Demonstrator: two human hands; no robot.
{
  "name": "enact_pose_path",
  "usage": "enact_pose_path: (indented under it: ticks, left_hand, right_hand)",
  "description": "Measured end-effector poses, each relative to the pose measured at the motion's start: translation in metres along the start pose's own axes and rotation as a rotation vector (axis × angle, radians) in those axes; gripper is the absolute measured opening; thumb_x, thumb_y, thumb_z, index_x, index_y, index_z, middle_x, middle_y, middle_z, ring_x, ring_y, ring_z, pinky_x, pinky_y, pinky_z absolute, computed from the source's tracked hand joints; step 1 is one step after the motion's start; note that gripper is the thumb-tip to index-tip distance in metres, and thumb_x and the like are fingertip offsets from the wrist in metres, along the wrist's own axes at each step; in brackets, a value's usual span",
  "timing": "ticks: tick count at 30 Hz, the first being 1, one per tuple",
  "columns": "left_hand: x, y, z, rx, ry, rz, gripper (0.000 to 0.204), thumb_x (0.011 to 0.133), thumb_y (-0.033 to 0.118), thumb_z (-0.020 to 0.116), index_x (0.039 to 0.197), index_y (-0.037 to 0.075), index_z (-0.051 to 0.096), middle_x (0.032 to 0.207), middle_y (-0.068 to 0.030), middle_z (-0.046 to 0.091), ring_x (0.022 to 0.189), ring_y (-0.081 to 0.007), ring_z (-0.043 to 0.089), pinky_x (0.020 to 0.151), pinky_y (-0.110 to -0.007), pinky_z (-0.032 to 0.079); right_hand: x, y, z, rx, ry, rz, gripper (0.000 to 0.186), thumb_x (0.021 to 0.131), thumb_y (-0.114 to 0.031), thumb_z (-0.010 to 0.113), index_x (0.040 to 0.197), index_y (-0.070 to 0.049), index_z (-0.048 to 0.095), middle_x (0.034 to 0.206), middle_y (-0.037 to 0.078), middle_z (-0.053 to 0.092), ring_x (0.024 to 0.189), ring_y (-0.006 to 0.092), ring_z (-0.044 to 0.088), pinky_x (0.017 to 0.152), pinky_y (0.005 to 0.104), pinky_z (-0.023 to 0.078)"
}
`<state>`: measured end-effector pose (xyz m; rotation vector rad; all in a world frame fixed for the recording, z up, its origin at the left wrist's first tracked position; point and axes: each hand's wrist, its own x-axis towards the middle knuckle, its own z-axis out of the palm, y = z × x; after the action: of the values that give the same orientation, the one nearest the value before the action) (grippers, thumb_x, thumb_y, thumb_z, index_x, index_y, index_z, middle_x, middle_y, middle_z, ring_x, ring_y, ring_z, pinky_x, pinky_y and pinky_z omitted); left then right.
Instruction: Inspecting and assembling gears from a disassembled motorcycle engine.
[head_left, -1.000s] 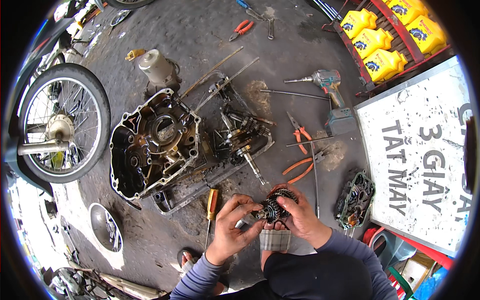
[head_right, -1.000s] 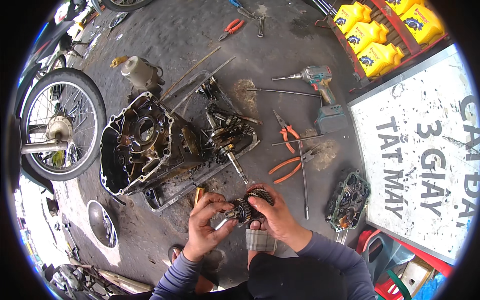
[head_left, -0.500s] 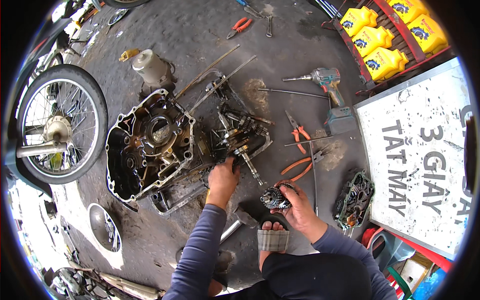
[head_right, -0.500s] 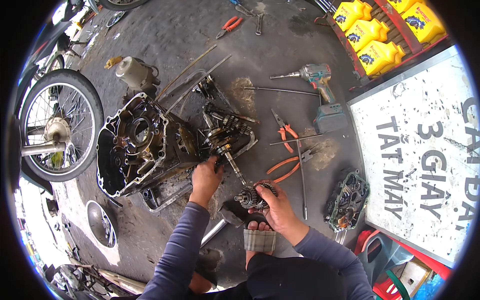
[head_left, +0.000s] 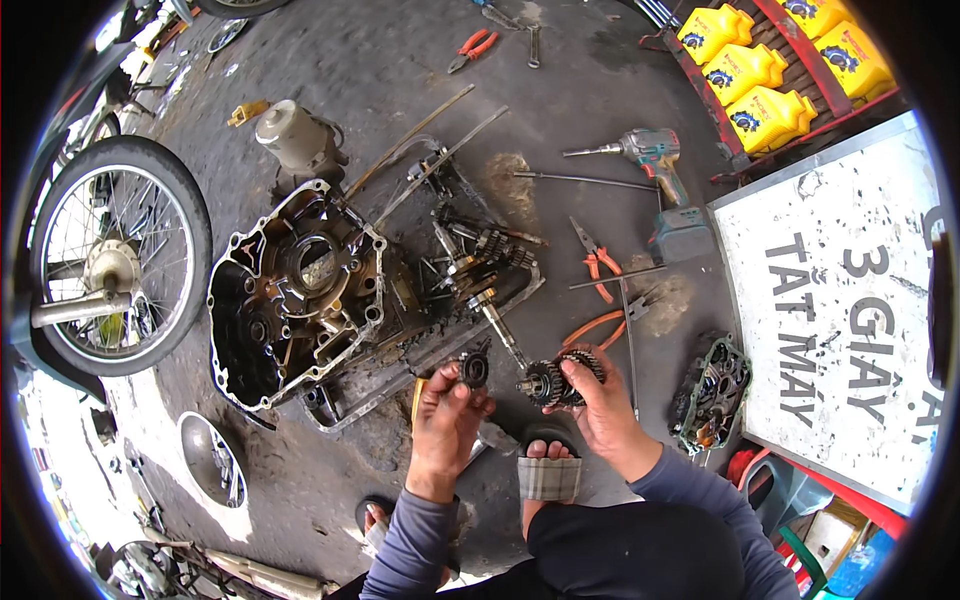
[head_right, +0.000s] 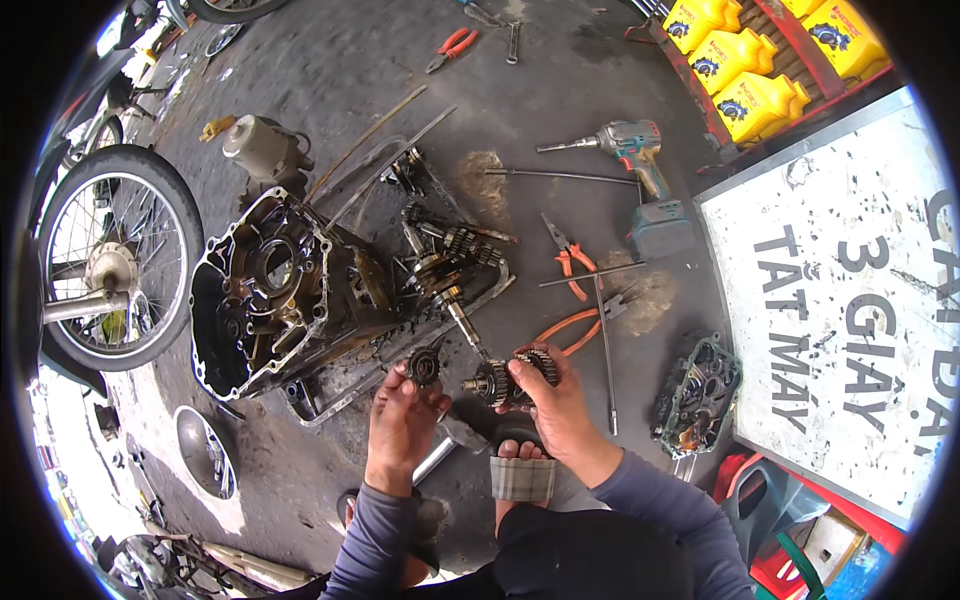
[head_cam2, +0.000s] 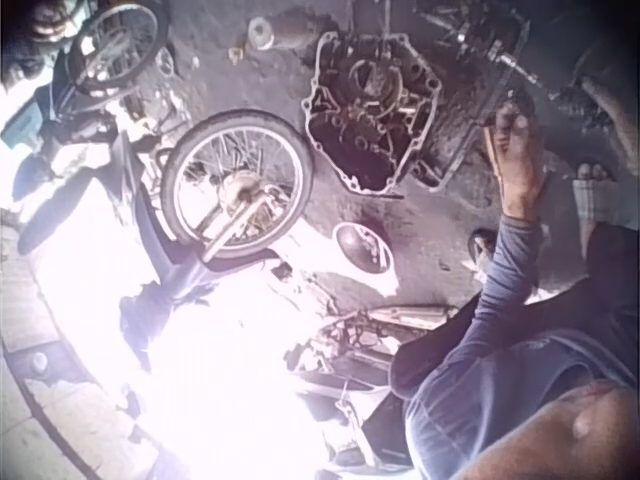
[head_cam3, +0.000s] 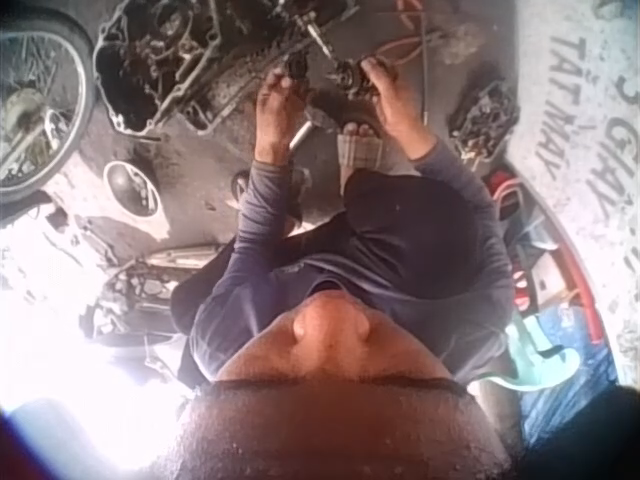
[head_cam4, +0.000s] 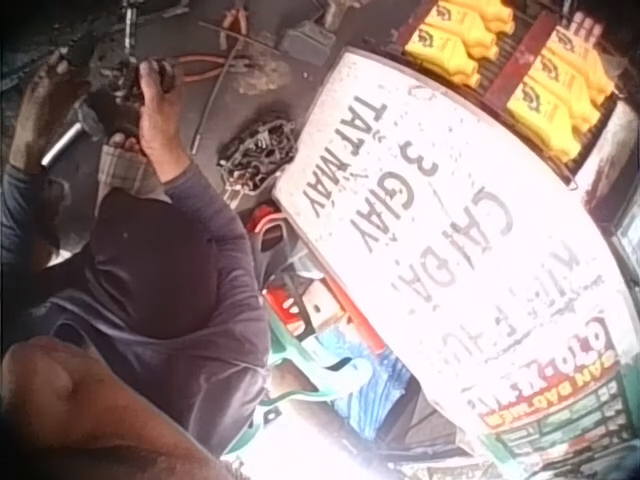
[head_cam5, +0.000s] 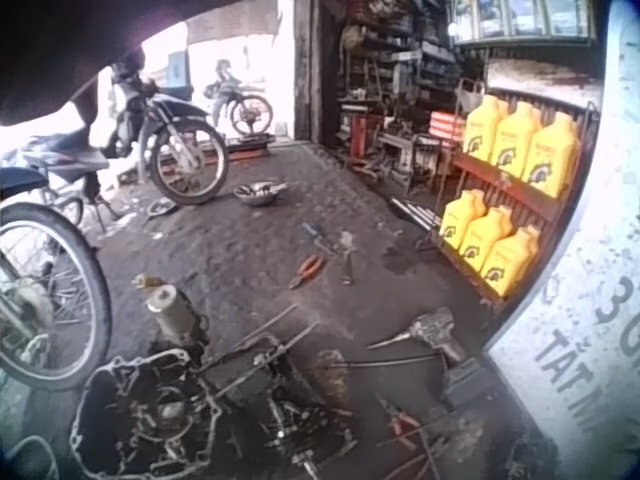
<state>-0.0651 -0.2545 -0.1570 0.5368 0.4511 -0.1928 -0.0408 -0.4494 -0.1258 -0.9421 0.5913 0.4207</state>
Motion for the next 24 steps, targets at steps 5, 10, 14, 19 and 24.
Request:
enact_pose_path:
  ticks: [5, 10, 14, 19, 24]
  left_hand:
    - [-0.019, 0.004, 0.018, -0.181, -0.140, -0.082, 0.025, 0.090, 0.016, 0.067, 0.114, 0.010, 0.061, 0.114, -0.0073, 0.066, 0.109, -0.0258, 0.062, 0.087, -0.042, 0.052]
    - [-0.020, -0.002, 0.007, -0.017, -0.098, -0.015, 0.033, 0.087, 0.014, 0.069, 0.118, 0.011, 0.058, 0.119, -0.0068, 0.061, 0.110, -0.0270, 0.058, 0.090, -0.040, 0.049]
    - [-0.020, 0.000, 0.015, 0.323, -0.203, 0.241, 0.030, 0.084, -0.003, 0.068, 0.113, 0.003, 0.059, 0.127, -0.0125, 0.054, 0.114, -0.0228, 0.057, 0.098, -0.038, 0.047]
    - [-0.028, 0.007, 0.027, 0.579, -0.127, 0.283, 0.028, 0.082, -0.004, 0.071, 0.107, -0.003, 0.060, 0.128, -0.0159, 0.053, 0.119, -0.0245, 0.054, 0.098, -0.035, 0.046]
    - [-0.030, 0.013, 0.027, 1.041, -0.118, 0.492, 0.026, 0.077, -0.002, 0.076, 0.100, -0.004, 0.062, 0.118, -0.0208, 0.065, 0.112, -0.0303, 0.062, 0.096, -0.037, 0.048]
  right_hand:
    - [-0.006, -0.005, 0.018, -0.159, 0.031, -0.132, 0.031, 0.089, -0.019, 0.069, 0.110, -0.002, 0.054, 0.090, 0.005, 0.059, 0.075, 0.0127, 0.062, 0.060, 0.0305, 0.059]
    - [-0.015, -0.012, 0.029, -0.304, 0.016, -0.270, 0.032, 0.088, -0.017, 0.070, 0.111, -0.002, 0.054, 0.091, 0.003, 0.057, 0.080, 0.0095, 0.057, 0.067, 0.0260, 0.054]
    - [-0.013, -0.009, 0.023, -0.458, 0.037, -0.370, 0.039, 0.085, -0.022, 0.074, 0.111, 0.001, 0.055, 0.095, 0.007, 0.058, 0.082, 0.0116, 0.059, 0.064, 0.0272, 0.056]
    - [-0.012, -0.007, 0.012, -0.702, 0.066, -0.536, 0.045, 0.081, -0.026, 0.078, 0.111, 0.000, 0.055, 0.096, 0.008, 0.057, 0.082, 0.0122, 0.058, 0.069, 0.0261, 0.051]
    - [-0.017, -0.009, 0.020, -0.647, 0.038, -0.549, 0.044, 0.083, -0.025, 0.077, 0.110, 0.001, 0.054, 0.097, 0.008, 0.057, 0.081, 0.0117, 0.058, 0.068, 0.0262, 0.052]
